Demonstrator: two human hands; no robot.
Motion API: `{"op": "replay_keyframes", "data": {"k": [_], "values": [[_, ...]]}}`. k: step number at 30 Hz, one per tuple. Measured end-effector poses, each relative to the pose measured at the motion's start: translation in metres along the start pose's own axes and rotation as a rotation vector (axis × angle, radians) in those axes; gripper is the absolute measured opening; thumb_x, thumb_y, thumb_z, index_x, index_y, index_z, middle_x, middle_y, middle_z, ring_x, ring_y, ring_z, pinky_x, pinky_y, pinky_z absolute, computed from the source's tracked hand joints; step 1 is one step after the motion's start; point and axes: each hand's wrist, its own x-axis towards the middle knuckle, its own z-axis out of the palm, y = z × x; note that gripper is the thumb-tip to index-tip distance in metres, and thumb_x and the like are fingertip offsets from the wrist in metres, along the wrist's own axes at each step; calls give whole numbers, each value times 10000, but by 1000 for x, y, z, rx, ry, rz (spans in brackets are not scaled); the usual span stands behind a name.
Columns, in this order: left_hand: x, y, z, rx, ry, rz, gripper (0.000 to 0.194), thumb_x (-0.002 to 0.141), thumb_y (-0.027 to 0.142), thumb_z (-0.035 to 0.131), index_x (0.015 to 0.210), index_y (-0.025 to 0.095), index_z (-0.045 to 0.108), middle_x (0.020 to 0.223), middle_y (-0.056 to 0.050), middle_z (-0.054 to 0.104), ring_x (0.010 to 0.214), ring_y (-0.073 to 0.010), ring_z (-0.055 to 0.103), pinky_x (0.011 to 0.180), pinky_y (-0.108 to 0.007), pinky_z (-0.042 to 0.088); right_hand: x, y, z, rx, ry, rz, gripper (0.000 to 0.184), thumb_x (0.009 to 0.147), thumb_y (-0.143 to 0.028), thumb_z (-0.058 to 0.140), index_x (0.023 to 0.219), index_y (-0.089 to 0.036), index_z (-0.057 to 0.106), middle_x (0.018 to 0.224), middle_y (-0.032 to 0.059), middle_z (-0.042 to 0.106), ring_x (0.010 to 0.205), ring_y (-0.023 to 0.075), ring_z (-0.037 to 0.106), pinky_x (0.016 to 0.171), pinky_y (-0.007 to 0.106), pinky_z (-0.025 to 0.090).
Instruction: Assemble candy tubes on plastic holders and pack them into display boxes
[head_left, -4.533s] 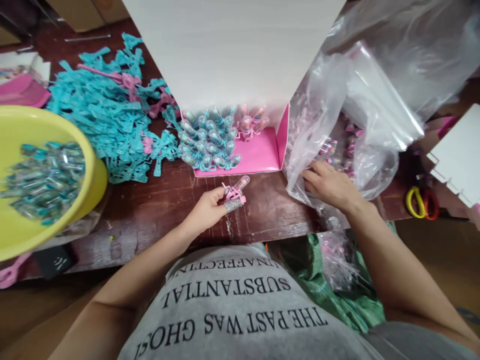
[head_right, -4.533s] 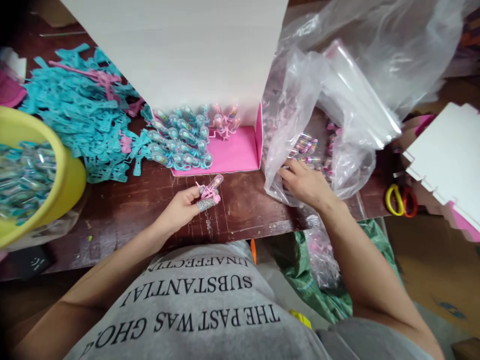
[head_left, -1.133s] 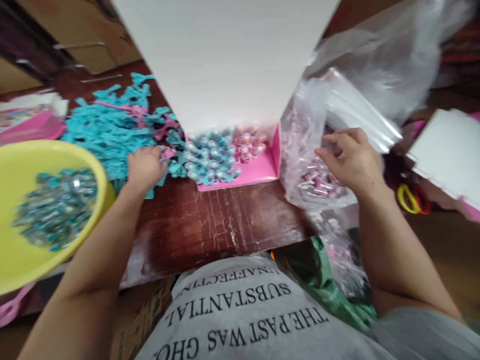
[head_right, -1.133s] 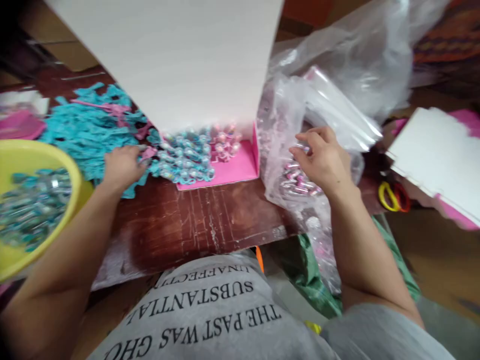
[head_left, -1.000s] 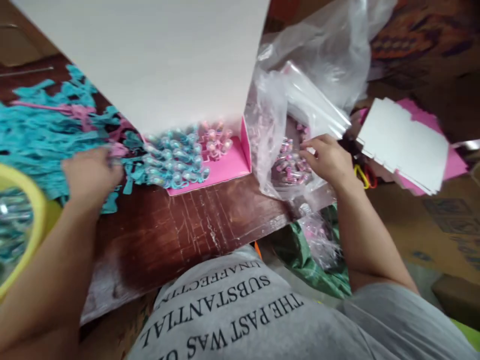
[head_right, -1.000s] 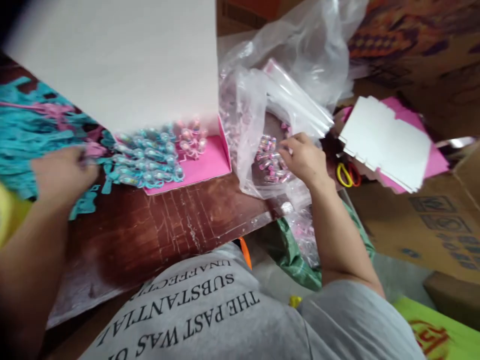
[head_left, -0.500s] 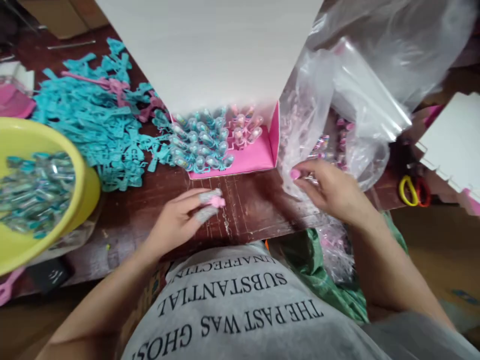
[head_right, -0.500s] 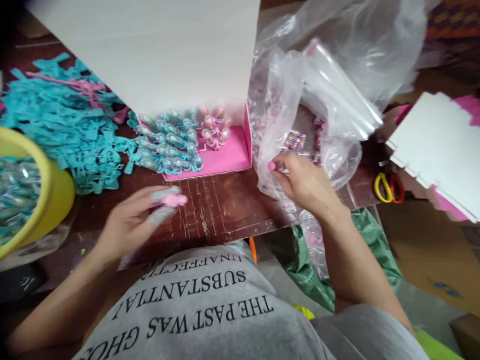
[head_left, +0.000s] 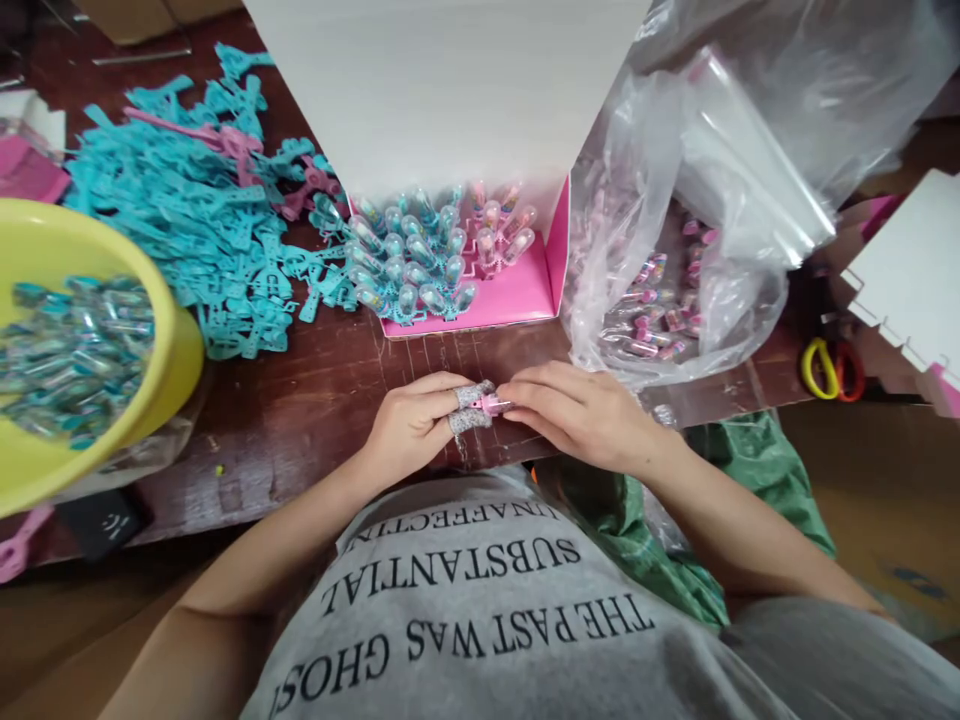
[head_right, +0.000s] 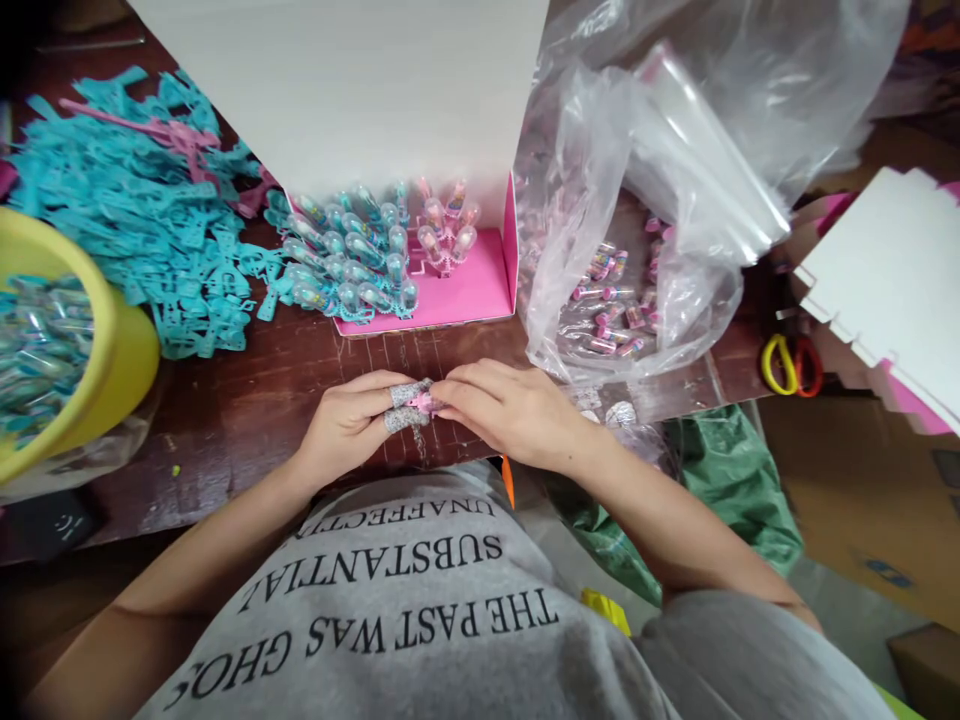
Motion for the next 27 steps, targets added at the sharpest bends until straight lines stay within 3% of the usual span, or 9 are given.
{"op": "replay_keyframes", "data": {"k": [6,9,13,16,18,20,23,25,27], "values": [[-3,5,1,128,30,120,202,1042,228,662,1158,262,825,1110,-43,831,949,-157,790,827,-274,660,-4,-11,3,95,67,50,207,1088,-267,610,1224,-149,712,1081,99,797,943,189,743,822,322,638],[-7,3,0,365,18,200,248,1040,209,642,1195,293,816,1195,-36,830,859,-167,773,729,-301,627,-7,-10,10,363,31,233,208,1080,-317,632,1185,-163,723,1025,65,795,902,164,741,808,300,603],[-11,-8,0,554,-104,264,232,1036,269,640,1155,329,831,1269,-35,815,773,-181,732,616,-324,569,-10,-9,20,698,-123,580,304,1037,-480,662,1024,-188,744,842,-1,771,691,125,672,640,267,515],[-6,-14,1,527,-111,229,253,1043,259,616,1181,311,822,1205,-43,829,819,-186,751,684,-319,607,-17,2,16,795,-164,640,397,996,-567,686,1111,-190,729,921,19,785,687,129,652,621,269,517],[0,-14,-1,421,-76,130,251,1051,265,611,1209,274,806,1190,-58,821,932,-196,773,798,-318,635,-30,20,3,598,-81,635,493,984,-585,694,1291,-200,688,1143,82,783,783,164,685,685,308,557],[7,-14,-1,252,-60,-22,214,1042,309,655,1184,239,799,1170,-71,807,1013,-204,768,892,-324,635,-49,45,-11,192,-1,701,509,1003,-562,660,1379,-219,663,1302,138,724,908,228,708,737,366,573],[14,-14,4,-58,-62,-247,241,963,401,783,1117,215,789,1079,-67,806,974,-204,764,908,-336,633,-79,85,-22,-301,-140,836,363,1029,-419,577,1276,-206,734,1311,185,675,1048,342,703,748,435,570],[16,-15,12,-246,-52,-360,296,915,433,833,1101,209,780,1055,-65,816,952,-205,769,904,-349,639,-91,101,-21,-384,-279,857,322,1023,-343,538,1198,-182,755,1263,204,673,1080,381,696,746,460,572],[18,-16,19,-369,-26,-433,296,897,432,848,1071,203,778,1051,-60,821,933,-193,767,908,-351,641,-92,103,-18,-365,-254,832,313,1037,-341,510,1166,-178,743,1230,207,672,1098,386,690,779,480,580]]}}
